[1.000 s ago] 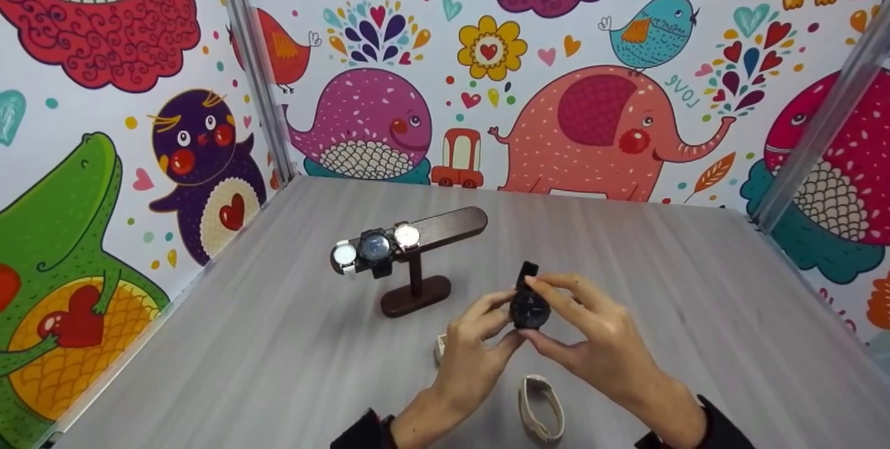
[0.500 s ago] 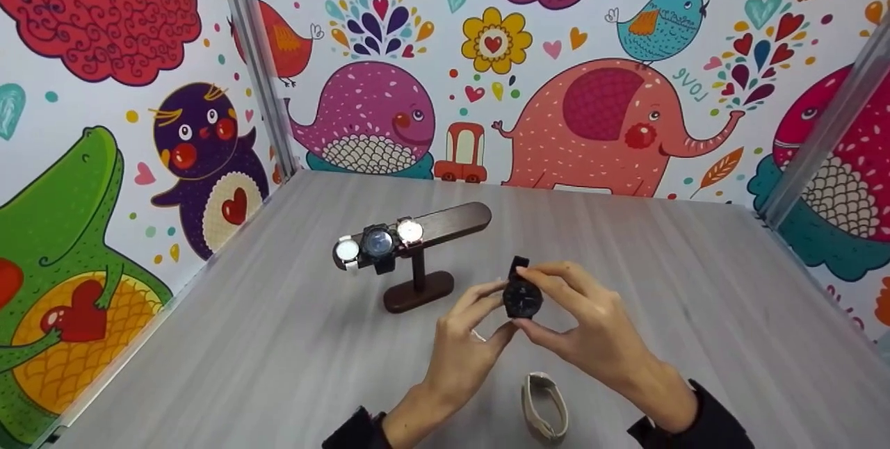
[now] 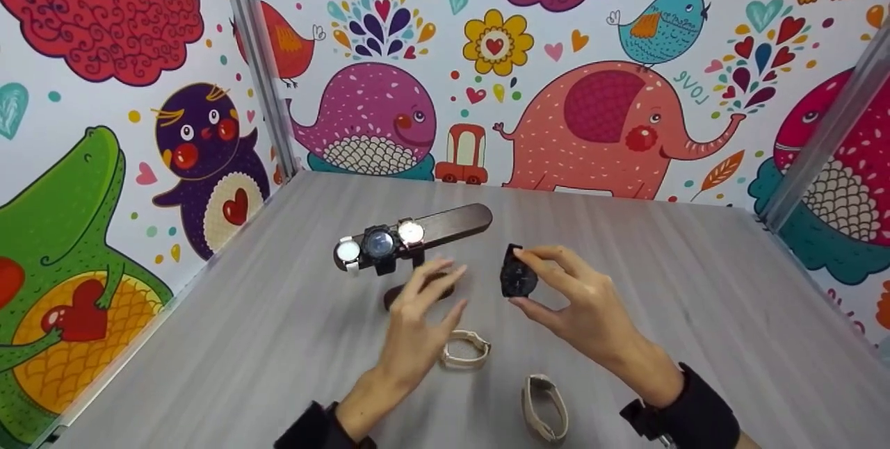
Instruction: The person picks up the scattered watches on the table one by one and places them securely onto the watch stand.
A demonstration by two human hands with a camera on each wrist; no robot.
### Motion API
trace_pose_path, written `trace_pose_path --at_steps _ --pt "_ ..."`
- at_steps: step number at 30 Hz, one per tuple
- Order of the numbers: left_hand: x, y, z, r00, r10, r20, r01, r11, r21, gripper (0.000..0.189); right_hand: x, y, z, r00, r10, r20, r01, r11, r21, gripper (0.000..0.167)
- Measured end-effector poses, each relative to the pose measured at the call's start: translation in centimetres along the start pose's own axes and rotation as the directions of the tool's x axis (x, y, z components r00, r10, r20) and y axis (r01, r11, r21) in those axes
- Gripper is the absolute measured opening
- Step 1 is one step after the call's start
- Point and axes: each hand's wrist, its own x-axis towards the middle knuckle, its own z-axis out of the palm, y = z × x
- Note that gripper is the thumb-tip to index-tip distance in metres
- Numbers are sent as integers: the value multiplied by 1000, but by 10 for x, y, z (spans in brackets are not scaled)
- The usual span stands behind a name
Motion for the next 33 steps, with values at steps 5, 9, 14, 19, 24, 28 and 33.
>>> trace_pose_path --at_steps 5,9,14,19,24,28,33 --pt "8 -17 -24 1000 -20 20 18 996 88 52 7 9 3 1000 4 -5 -4 1000 -25 68" --pt "15 -27 -42 997 -59 43 53 990 130 59 11 17 5 1000 29 7 -28 999 -30 64" --pt "26 -37 -64 991 -47 124 23 981 194 69 15 27 8 996 82 23 -82 997 3 61" --pt "31 -50 -85 970 -35 239 -27 968 250 79 23 39 11 987 139 80 -142 989 33 57" --pt "31 -66 -96 955 -74 288 -15 955 295 85 30 50 13 956 221 194 -240 968 79 58" --pt "34 -77 -98 943 -132 306 33 951 308 89 36 60 19 925 269 270 -303 948 95 58" --pt "37 -85 -98 928 -178 327 72 947 313 90 41 74 33 905 280 320 -324 942 89 55"
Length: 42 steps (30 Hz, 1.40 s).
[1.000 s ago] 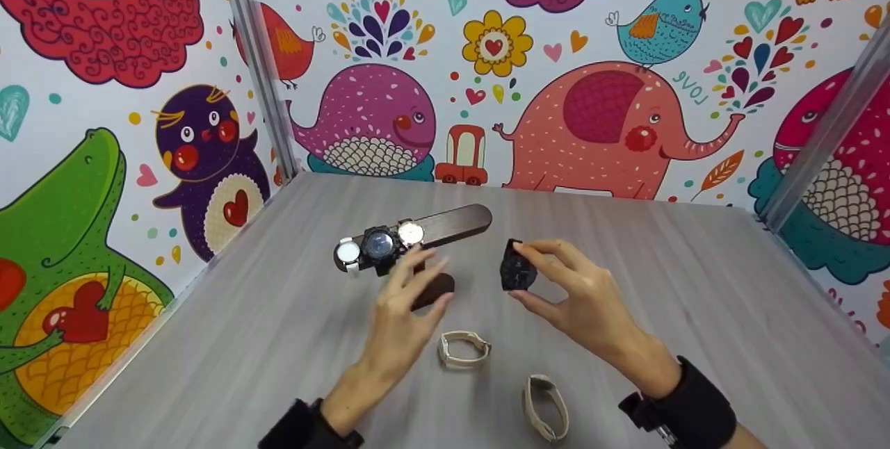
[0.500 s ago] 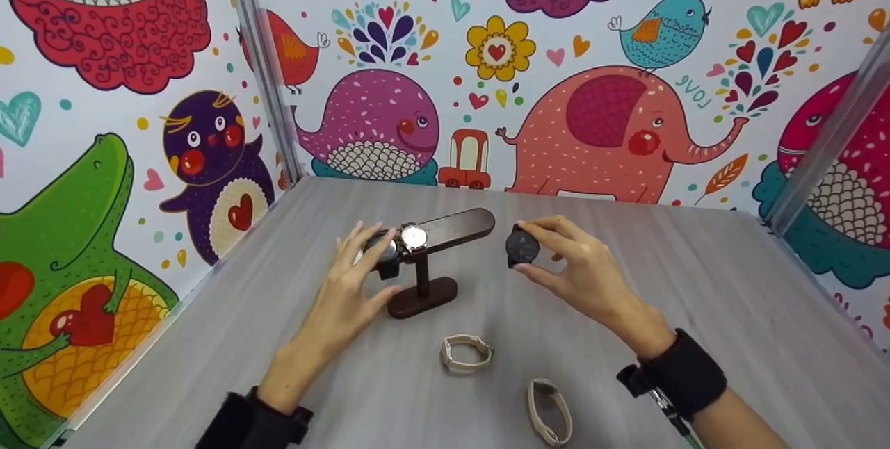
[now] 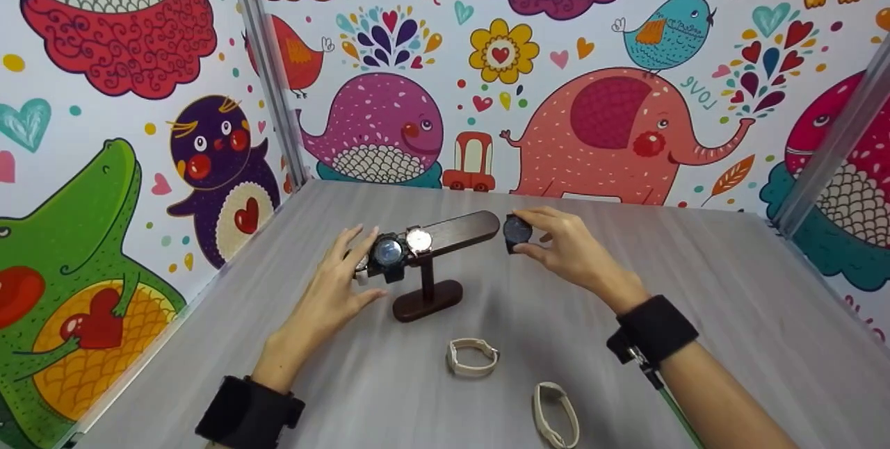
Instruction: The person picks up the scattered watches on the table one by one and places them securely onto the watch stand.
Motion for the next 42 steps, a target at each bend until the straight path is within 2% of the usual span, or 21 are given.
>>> trace_pose_path --at_steps 9,20,26,29,37,42 --pt "-2 -6 1 997 -69 31 69 998 -13 84 17 17 10 998 51 40 -52 999 3 48" --pt "-4 -9 5 997 -70 17 70 998 5 68 27 26 21 985 141 100 -142 990 -3 49" --pt "-2 -9 6 998 -61 1 61 998 16 63 32 24 26 975 183 125 -181 983 -31 49" --pt "-1 -9 8 999 -37 -9 37 999 6 61 32 25 30 970 202 137 -197 979 -50 49" --pt "-1 -10 10 1000 11 -20 -11 1000 -12 59 34 25 41 972 186 144 -182 982 -42 48" --pt "2 -11 6 1000 13 -15 -14 1000 -17 60 38 21 48 961 205 187 -203 979 -31 48"
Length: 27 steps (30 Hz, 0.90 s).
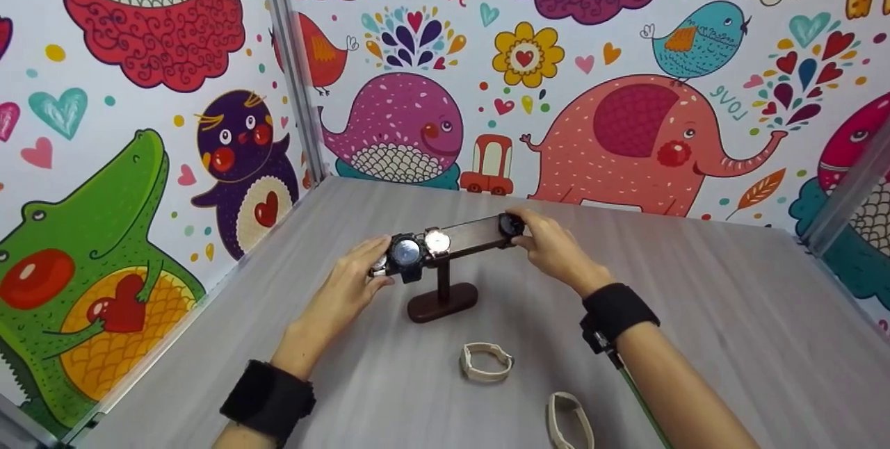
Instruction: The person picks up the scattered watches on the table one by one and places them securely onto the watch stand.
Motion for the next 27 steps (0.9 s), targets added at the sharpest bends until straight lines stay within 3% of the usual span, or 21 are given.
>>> trace_pose_path --at_steps 5,16,27 --pt "4 1 -1 1000 8 14 -8 1000 4 60 2 -3 -1 1000 24 19 -24 1000 -15 48" --pt "3 -1 -4 999 -14 29 13 1000 19 60 5 -7 1 997 -74 -5 73 990 -119 45" --pt "3 -1 -3 1000 -7 28 6 999 36 60 1 -8 4 996 -85 -20 82 989 -124 46"
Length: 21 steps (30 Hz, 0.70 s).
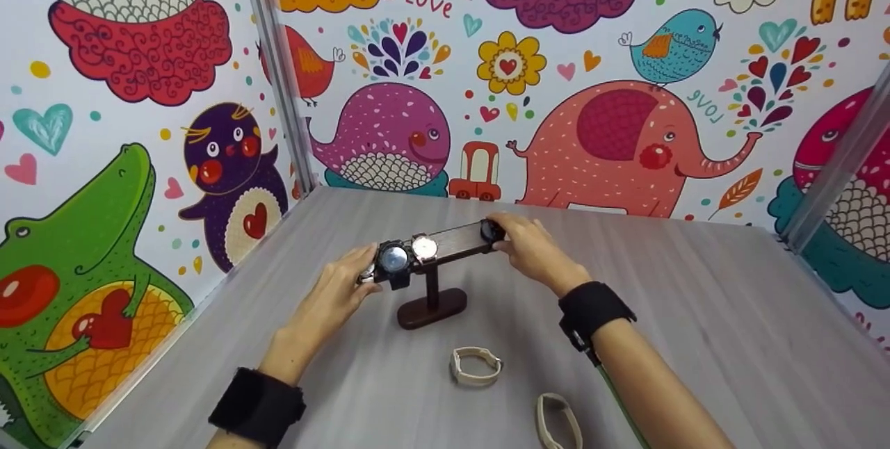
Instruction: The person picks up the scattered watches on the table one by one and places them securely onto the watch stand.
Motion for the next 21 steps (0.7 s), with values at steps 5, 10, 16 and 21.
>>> trace_pose_path --at_steps 5,10,16,21 --pt "0 0 0 1000 -5 1 5 1000 15 61 2 -1 0 1000 -9 -7 9 1000 -3 45" --pt "0 2 -1 1000 -8 0 8 1000 22 62 3 -3 0 1000 -21 2 22 1000 -15 45" --pt "1 3 -3 1000 -18 2 18 1000 26 62 6 -9 0 999 -43 8 44 997 -67 45" --pt "0 3 -2 1000 2 -7 -2 999 40 61 8 -15 5 997 -77 5 78 993 -94 46"
